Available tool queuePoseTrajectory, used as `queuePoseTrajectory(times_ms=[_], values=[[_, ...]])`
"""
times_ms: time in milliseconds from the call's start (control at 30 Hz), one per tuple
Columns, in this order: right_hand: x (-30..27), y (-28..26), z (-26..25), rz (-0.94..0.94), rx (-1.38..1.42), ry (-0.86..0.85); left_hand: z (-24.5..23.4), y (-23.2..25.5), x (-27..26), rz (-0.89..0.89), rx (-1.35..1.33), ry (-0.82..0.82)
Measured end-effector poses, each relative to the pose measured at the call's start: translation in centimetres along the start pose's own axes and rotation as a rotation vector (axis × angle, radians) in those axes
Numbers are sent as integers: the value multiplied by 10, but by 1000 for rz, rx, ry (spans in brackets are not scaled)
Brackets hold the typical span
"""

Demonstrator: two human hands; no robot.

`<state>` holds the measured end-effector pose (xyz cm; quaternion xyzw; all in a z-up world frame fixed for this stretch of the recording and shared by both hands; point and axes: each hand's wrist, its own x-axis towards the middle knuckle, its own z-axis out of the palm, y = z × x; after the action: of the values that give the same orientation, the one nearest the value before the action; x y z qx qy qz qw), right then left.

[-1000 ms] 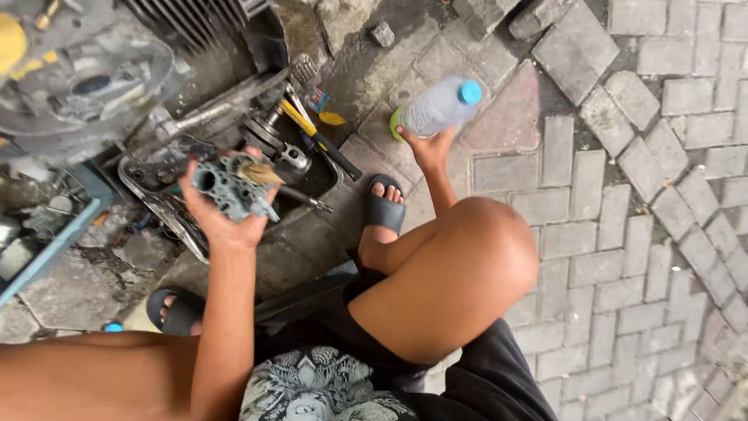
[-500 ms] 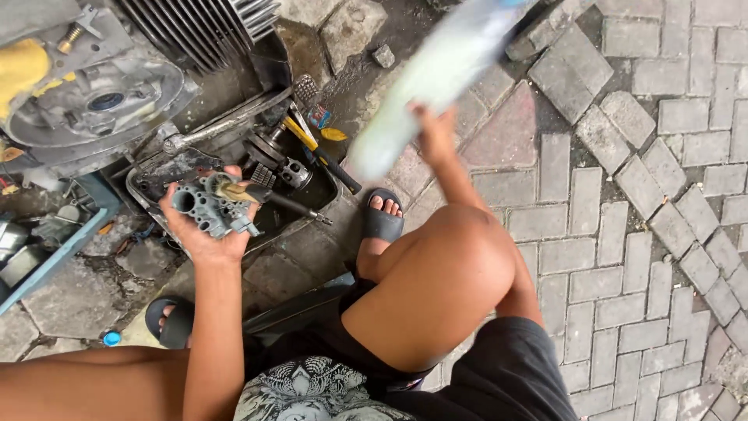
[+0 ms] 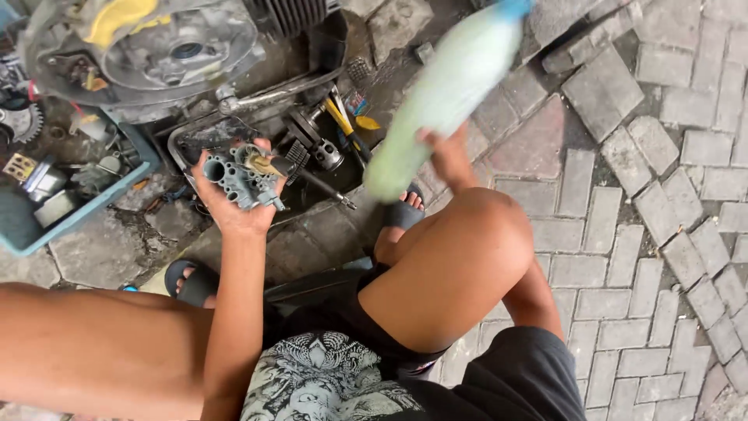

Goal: Cleaning a motorcycle carburetor using a brush and cleaning fluid

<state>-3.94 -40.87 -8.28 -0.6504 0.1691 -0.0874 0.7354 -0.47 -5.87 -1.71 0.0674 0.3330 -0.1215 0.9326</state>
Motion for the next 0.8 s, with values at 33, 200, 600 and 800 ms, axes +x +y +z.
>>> queuePoseTrajectory(times_ms=[33,200,600,800], values=[[-4,10,-1,-12,-8,-5,-1,-2,0,-1,-10,-12],[1,-29,-9,-174,-12,-67,-1,2,-3,-20,-44,-1],[-13,-20,3,55,-499,-384,-28,8,23,-73,-50,-40],[3,-42,-38,33,-560,-228,-11,2,14,-3,-63,-69]])
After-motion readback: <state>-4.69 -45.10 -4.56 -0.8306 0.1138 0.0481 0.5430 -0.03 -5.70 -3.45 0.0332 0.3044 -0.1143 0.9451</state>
